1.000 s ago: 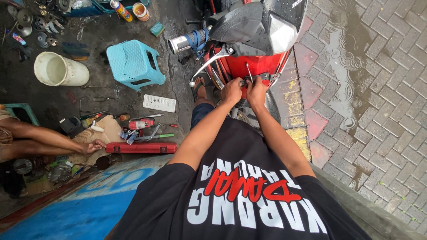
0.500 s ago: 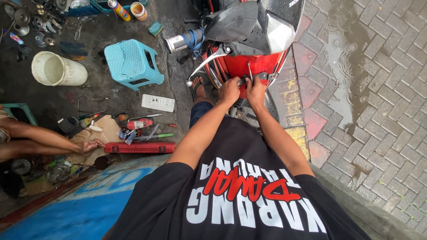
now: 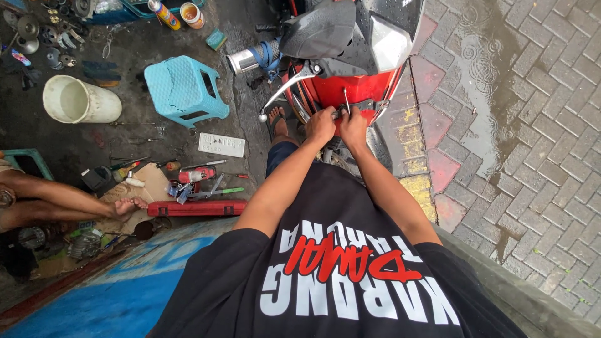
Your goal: The person is adjusting and fitting the front plastic fairing of a motorcycle, attempting to snap it into place.
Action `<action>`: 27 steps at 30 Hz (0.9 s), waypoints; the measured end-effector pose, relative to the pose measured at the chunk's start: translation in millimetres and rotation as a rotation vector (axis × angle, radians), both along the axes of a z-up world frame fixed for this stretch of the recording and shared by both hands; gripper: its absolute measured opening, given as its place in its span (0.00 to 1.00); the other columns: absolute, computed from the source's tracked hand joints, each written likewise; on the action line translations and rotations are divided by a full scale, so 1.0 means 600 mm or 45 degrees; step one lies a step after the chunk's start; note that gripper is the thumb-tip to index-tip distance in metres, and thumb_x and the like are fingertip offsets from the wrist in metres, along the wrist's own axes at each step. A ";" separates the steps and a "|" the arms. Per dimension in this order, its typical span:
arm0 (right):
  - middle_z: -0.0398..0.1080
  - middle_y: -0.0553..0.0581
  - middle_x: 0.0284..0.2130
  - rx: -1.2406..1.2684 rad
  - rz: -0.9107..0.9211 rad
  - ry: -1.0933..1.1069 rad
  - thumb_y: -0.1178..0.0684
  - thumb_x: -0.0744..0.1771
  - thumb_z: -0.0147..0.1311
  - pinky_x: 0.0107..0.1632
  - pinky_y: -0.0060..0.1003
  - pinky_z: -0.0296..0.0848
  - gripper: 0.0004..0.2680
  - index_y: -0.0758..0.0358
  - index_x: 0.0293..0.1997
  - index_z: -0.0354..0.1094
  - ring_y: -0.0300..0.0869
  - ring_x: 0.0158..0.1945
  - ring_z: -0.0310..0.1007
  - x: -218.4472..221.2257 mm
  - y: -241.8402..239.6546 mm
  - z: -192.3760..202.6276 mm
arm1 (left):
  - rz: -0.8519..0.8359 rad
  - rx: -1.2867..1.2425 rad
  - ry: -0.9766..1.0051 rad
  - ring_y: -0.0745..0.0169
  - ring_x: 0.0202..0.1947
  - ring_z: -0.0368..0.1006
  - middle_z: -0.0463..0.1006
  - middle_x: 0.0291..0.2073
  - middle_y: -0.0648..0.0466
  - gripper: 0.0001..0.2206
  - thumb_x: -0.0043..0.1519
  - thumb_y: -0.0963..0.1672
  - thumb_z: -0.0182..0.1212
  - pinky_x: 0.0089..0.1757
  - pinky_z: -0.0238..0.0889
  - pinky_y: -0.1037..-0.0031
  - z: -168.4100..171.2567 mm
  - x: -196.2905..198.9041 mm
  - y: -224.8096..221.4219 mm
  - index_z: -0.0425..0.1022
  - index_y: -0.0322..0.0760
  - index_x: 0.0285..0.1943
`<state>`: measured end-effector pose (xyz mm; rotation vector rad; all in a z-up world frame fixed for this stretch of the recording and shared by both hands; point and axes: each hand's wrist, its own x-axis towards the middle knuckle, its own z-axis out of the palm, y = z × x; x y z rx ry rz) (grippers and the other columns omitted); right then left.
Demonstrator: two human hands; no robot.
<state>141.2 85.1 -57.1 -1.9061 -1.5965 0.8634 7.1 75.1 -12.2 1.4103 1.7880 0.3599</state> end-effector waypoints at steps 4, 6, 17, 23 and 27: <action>0.75 0.71 0.33 0.029 0.160 -0.161 0.50 0.70 0.49 0.42 0.62 0.74 0.07 0.62 0.44 0.67 0.69 0.41 0.77 -0.001 -0.011 0.038 | -0.017 -0.051 0.034 0.41 0.53 0.78 0.83 0.48 0.49 0.11 0.70 0.45 0.51 0.52 0.72 0.47 -0.013 -0.001 0.001 0.75 0.49 0.57; 0.72 0.72 0.39 0.120 0.315 -0.303 0.55 0.67 0.49 0.42 0.63 0.76 0.06 0.62 0.46 0.61 0.72 0.41 0.76 -0.004 -0.017 0.081 | -0.034 -0.053 -0.002 0.40 0.55 0.77 0.83 0.50 0.47 0.12 0.69 0.45 0.52 0.53 0.71 0.46 -0.009 -0.004 0.004 0.76 0.48 0.60; 0.68 0.68 0.40 0.208 0.432 -0.414 0.54 0.66 0.47 0.40 0.63 0.76 0.08 0.62 0.47 0.59 0.72 0.38 0.76 0.018 -0.012 0.037 | 0.008 0.002 0.065 0.43 0.54 0.78 0.82 0.49 0.50 0.12 0.68 0.45 0.51 0.52 0.72 0.49 -0.032 0.010 -0.004 0.76 0.48 0.59; 0.69 0.70 0.38 0.353 0.298 -0.085 0.52 0.70 0.52 0.41 0.63 0.73 0.08 0.65 0.49 0.63 0.72 0.43 0.73 0.025 -0.048 0.075 | 0.171 0.103 -0.242 0.32 0.57 0.74 0.79 0.49 0.38 0.13 0.67 0.41 0.54 0.55 0.69 0.43 -0.042 0.019 0.001 0.71 0.36 0.60; 0.69 0.70 0.36 0.298 0.098 0.107 0.53 0.73 0.43 0.43 0.61 0.71 0.07 0.62 0.50 0.67 0.71 0.44 0.72 0.040 -0.073 0.125 | 0.260 0.265 -0.326 0.37 0.56 0.74 0.79 0.49 0.43 0.18 0.60 0.43 0.69 0.54 0.71 0.51 -0.062 0.033 0.004 0.71 0.41 0.58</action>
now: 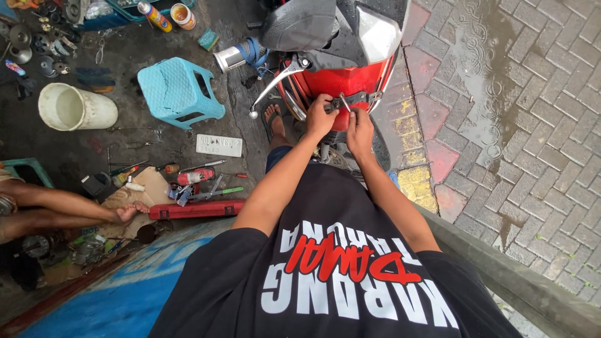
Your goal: The person is adjusting and fitting the front plastic fairing of a motorcycle, attempting to snap it into place.
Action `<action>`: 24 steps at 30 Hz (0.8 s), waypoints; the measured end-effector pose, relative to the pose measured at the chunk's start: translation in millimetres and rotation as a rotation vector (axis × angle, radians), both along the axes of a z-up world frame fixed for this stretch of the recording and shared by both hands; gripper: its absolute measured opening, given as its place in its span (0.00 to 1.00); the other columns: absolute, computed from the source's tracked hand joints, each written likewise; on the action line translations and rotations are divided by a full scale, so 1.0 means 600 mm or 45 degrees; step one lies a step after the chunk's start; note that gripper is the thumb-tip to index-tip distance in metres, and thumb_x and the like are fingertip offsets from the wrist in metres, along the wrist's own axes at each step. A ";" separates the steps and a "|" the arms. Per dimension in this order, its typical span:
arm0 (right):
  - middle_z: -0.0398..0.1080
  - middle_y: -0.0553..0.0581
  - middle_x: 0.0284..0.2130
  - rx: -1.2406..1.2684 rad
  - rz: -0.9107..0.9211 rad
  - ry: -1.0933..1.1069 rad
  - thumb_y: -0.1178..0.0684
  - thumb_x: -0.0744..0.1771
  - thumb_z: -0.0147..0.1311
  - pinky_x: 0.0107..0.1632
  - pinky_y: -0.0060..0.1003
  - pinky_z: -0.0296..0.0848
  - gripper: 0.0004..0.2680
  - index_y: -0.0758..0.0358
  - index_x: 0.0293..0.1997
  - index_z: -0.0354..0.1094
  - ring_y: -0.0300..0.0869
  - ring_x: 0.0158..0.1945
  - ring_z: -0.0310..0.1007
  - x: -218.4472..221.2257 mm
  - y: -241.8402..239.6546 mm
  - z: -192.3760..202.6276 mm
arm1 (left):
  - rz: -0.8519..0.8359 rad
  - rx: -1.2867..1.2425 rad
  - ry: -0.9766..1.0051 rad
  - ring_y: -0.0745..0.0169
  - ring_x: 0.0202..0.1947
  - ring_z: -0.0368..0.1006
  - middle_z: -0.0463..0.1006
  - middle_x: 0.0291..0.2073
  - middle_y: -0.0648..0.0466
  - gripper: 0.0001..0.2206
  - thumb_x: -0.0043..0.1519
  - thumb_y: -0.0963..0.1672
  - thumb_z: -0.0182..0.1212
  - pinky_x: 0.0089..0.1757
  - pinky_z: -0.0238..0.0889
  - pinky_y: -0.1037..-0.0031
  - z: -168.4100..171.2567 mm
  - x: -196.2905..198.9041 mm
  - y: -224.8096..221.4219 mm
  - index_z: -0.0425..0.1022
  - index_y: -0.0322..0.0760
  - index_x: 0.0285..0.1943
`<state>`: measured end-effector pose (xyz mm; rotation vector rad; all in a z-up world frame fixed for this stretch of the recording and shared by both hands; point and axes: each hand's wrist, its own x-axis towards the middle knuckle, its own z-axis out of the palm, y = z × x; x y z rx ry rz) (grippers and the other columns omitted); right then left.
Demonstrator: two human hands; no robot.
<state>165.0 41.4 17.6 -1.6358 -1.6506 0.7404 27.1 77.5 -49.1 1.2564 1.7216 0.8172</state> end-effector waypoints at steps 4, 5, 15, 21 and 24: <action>0.69 0.72 0.35 -0.061 -0.137 0.141 0.55 0.73 0.42 0.42 0.62 0.68 0.07 0.63 0.51 0.67 0.71 0.42 0.72 0.034 -0.009 -0.052 | 0.028 0.045 0.032 0.37 0.56 0.75 0.79 0.47 0.43 0.17 0.58 0.44 0.72 0.54 0.72 0.54 -0.005 0.016 0.005 0.74 0.43 0.56; 0.70 0.68 0.34 -0.112 -0.179 0.205 0.55 0.72 0.41 0.43 0.60 0.68 0.06 0.62 0.52 0.64 0.66 0.41 0.73 0.042 -0.010 -0.069 | 0.050 0.041 0.054 0.40 0.54 0.76 0.79 0.45 0.46 0.14 0.59 0.44 0.70 0.53 0.73 0.55 -0.009 0.017 0.007 0.75 0.45 0.54; 0.70 0.58 0.24 -0.130 -0.020 -0.052 0.49 0.66 0.62 0.38 0.52 0.70 0.10 0.58 0.47 0.69 0.58 0.34 0.76 0.007 0.045 -0.084 | 0.015 -0.083 -0.132 0.51 0.43 0.82 0.83 0.34 0.48 0.11 0.66 0.43 0.62 0.47 0.75 0.60 -0.071 -0.017 0.004 0.76 0.40 0.57; 0.76 0.59 0.30 0.015 0.112 -0.219 0.53 0.64 0.65 0.42 0.51 0.75 0.09 0.58 0.47 0.72 0.58 0.39 0.79 -0.007 0.083 -0.120 | 0.002 -0.098 -0.149 0.52 0.41 0.83 0.84 0.35 0.47 0.10 0.66 0.42 0.62 0.42 0.77 0.62 -0.075 -0.021 0.008 0.78 0.38 0.56; 0.73 0.68 0.30 0.061 0.169 -0.288 0.57 0.64 0.63 0.38 0.56 0.74 0.08 0.65 0.42 0.70 0.66 0.37 0.77 -0.022 0.083 -0.078 | -0.036 -0.030 -0.057 0.38 0.50 0.79 0.83 0.45 0.39 0.11 0.65 0.42 0.63 0.48 0.75 0.54 -0.055 -0.020 0.004 0.78 0.36 0.55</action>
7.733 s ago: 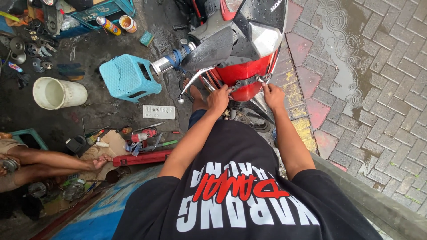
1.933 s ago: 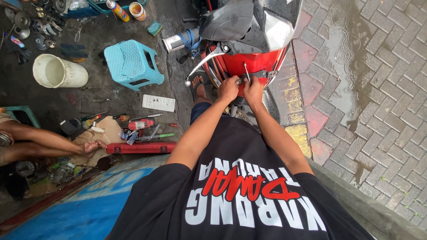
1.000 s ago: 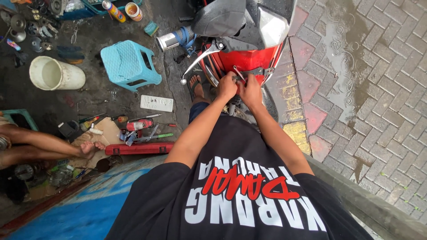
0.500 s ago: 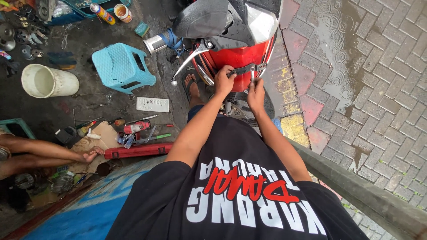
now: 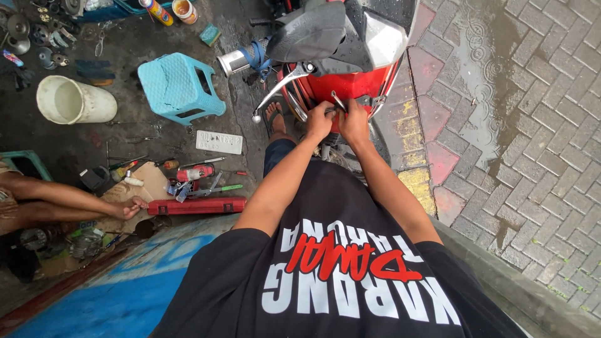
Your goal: The person is adjusting and fitting the front plastic fairing of a motorcycle, attempting to snap it into place.
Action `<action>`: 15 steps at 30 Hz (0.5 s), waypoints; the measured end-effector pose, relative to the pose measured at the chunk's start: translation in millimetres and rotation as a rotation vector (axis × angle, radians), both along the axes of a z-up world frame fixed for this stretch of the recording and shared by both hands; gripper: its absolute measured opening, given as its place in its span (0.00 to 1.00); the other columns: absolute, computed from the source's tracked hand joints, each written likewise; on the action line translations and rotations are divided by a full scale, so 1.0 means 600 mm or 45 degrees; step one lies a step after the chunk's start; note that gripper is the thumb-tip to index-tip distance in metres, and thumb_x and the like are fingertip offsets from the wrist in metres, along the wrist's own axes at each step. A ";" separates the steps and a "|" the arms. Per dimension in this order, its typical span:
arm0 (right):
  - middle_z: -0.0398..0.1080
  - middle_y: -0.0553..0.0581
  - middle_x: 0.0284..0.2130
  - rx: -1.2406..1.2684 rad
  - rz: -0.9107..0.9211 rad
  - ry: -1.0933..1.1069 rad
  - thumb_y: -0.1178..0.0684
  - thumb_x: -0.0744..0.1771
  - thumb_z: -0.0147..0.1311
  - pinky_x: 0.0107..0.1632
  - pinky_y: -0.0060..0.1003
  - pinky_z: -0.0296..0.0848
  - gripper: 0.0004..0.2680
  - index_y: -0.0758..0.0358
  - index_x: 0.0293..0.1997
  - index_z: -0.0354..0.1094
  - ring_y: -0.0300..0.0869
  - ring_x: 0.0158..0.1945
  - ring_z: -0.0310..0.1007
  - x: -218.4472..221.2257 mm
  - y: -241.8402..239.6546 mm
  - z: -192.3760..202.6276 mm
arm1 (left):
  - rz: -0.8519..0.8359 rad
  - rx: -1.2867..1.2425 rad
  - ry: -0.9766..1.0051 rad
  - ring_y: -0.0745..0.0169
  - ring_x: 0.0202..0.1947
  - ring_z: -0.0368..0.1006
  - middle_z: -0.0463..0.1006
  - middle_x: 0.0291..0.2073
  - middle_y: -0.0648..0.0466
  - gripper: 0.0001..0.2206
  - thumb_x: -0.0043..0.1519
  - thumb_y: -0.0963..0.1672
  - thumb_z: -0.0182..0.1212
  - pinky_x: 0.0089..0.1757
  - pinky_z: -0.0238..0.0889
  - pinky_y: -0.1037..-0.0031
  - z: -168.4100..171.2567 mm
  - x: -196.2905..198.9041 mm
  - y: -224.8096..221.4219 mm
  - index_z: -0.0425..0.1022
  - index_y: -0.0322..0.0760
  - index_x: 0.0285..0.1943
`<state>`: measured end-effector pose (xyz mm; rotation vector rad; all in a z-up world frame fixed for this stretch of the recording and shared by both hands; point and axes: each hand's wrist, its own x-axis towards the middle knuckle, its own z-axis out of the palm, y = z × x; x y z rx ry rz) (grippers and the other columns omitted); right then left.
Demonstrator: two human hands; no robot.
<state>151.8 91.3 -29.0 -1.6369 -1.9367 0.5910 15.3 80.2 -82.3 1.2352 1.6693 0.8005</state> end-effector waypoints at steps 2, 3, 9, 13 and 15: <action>0.73 0.68 0.30 0.004 0.021 0.019 0.58 0.64 0.62 0.39 0.56 0.74 0.07 0.65 0.42 0.69 0.66 0.38 0.76 0.003 0.003 -0.010 | -0.028 0.026 0.036 0.36 0.50 0.79 0.83 0.44 0.38 0.10 0.65 0.43 0.63 0.48 0.75 0.53 -0.005 0.000 -0.001 0.78 0.36 0.55; 0.72 0.68 0.31 0.005 0.032 0.037 0.59 0.63 0.62 0.39 0.56 0.75 0.07 0.66 0.42 0.69 0.67 0.38 0.76 0.005 0.003 -0.015 | -0.065 0.050 0.071 0.35 0.50 0.79 0.82 0.44 0.37 0.10 0.66 0.43 0.62 0.48 0.75 0.52 -0.007 -0.001 -0.003 0.77 0.36 0.54; 0.71 0.64 0.31 0.062 0.035 -0.138 0.55 0.65 0.59 0.36 0.55 0.75 0.07 0.64 0.42 0.68 0.64 0.36 0.77 0.004 -0.014 0.003 | -0.244 0.023 0.121 0.34 0.50 0.79 0.82 0.45 0.34 0.12 0.66 0.42 0.61 0.47 0.76 0.52 -0.001 -0.016 0.014 0.76 0.31 0.57; 0.71 0.66 0.36 -0.088 0.058 -0.307 0.49 0.67 0.51 0.39 0.61 0.77 0.07 0.61 0.43 0.63 0.68 0.35 0.77 -0.012 -0.009 0.007 | -0.325 0.001 0.134 0.31 0.52 0.77 0.81 0.47 0.34 0.12 0.66 0.41 0.58 0.49 0.75 0.51 0.043 -0.034 -0.003 0.74 0.33 0.58; 0.72 0.65 0.35 -0.220 0.006 -0.379 0.43 0.69 0.46 0.40 0.61 0.77 0.10 0.59 0.42 0.63 0.68 0.36 0.79 -0.017 -0.006 0.006 | -0.356 -0.026 0.131 0.30 0.53 0.76 0.80 0.48 0.33 0.12 0.67 0.41 0.55 0.50 0.74 0.50 0.031 -0.036 -0.004 0.73 0.32 0.59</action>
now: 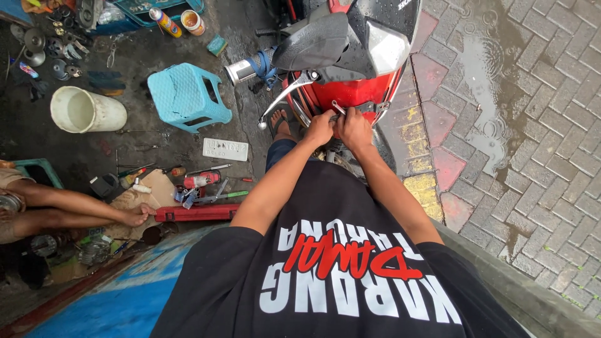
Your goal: The person is adjusting and fitting the front plastic fairing of a motorcycle, attempting to snap it into place.
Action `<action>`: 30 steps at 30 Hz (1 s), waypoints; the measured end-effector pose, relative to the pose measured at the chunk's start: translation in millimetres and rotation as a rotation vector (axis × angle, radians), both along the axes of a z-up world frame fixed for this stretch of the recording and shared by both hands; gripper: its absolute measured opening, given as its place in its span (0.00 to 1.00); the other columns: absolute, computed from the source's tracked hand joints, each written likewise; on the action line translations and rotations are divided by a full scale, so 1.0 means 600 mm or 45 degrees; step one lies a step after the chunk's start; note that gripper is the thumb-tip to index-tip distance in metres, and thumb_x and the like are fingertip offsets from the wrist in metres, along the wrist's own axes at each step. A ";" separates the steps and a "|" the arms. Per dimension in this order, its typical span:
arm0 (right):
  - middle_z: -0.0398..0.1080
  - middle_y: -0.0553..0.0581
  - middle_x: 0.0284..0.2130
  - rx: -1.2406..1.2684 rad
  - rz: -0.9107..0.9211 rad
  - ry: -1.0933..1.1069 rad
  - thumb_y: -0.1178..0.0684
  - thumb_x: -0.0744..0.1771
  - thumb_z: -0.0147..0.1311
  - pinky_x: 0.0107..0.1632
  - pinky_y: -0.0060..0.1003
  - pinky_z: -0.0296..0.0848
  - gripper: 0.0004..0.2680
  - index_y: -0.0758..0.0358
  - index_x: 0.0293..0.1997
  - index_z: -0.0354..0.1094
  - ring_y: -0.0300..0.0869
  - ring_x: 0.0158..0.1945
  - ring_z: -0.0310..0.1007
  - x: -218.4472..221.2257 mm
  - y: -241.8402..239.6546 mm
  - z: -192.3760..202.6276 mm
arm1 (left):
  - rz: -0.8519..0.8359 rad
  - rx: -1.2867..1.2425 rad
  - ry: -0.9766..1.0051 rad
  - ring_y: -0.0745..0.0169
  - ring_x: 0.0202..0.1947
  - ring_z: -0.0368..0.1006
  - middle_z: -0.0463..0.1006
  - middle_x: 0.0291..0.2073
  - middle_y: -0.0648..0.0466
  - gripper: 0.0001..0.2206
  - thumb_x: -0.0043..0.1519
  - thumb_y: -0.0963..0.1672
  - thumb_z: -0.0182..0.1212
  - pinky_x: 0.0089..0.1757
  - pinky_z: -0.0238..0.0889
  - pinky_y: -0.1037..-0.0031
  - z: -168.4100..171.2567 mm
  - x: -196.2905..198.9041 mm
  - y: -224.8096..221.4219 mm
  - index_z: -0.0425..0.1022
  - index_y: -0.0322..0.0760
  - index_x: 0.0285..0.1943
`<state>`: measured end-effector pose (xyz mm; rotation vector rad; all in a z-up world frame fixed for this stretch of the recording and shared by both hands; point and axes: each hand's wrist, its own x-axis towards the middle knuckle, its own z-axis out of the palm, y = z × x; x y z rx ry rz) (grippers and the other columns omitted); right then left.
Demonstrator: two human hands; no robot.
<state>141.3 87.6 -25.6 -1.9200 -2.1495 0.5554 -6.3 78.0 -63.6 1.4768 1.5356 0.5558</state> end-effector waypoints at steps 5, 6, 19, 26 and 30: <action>0.75 0.68 0.31 -0.148 -0.176 0.068 0.39 0.70 0.41 0.43 0.62 0.76 0.15 0.60 0.40 0.65 0.68 0.39 0.79 0.001 0.011 -0.059 | 0.008 0.001 -0.010 0.32 0.52 0.77 0.80 0.48 0.33 0.12 0.68 0.41 0.55 0.49 0.75 0.51 -0.011 -0.002 0.005 0.73 0.35 0.59; 0.76 0.68 0.32 -0.165 -0.183 0.064 0.38 0.70 0.42 0.43 0.62 0.76 0.15 0.59 0.40 0.67 0.68 0.39 0.79 0.003 0.008 -0.054 | 0.003 -0.008 0.001 0.34 0.52 0.78 0.80 0.47 0.34 0.11 0.68 0.41 0.55 0.48 0.75 0.53 -0.009 -0.002 0.001 0.73 0.36 0.59; 0.75 0.74 0.34 -0.180 -0.124 0.122 0.45 0.69 0.45 0.45 0.65 0.75 0.11 0.62 0.47 0.61 0.71 0.42 0.78 -0.005 -0.006 0.031 | 0.040 -0.037 0.019 0.32 0.55 0.75 0.80 0.48 0.34 0.11 0.69 0.43 0.54 0.52 0.72 0.49 -0.001 0.007 -0.003 0.72 0.37 0.58; 0.75 0.78 0.32 -0.230 -0.282 0.375 0.43 0.70 0.43 0.48 0.65 0.72 0.15 0.67 0.42 0.70 0.71 0.46 0.75 0.003 0.008 -0.049 | 0.086 -0.080 -0.015 0.31 0.56 0.74 0.79 0.50 0.33 0.12 0.69 0.43 0.52 0.53 0.72 0.49 0.014 0.008 -0.011 0.72 0.38 0.60; 0.75 0.78 0.33 -0.228 -0.291 0.363 0.42 0.68 0.51 0.47 0.64 0.73 0.15 0.66 0.46 0.68 0.71 0.46 0.76 -0.011 -0.011 0.043 | 0.124 -0.103 -0.029 0.32 0.57 0.74 0.78 0.52 0.32 0.13 0.70 0.42 0.51 0.54 0.71 0.50 0.032 0.010 -0.016 0.71 0.36 0.63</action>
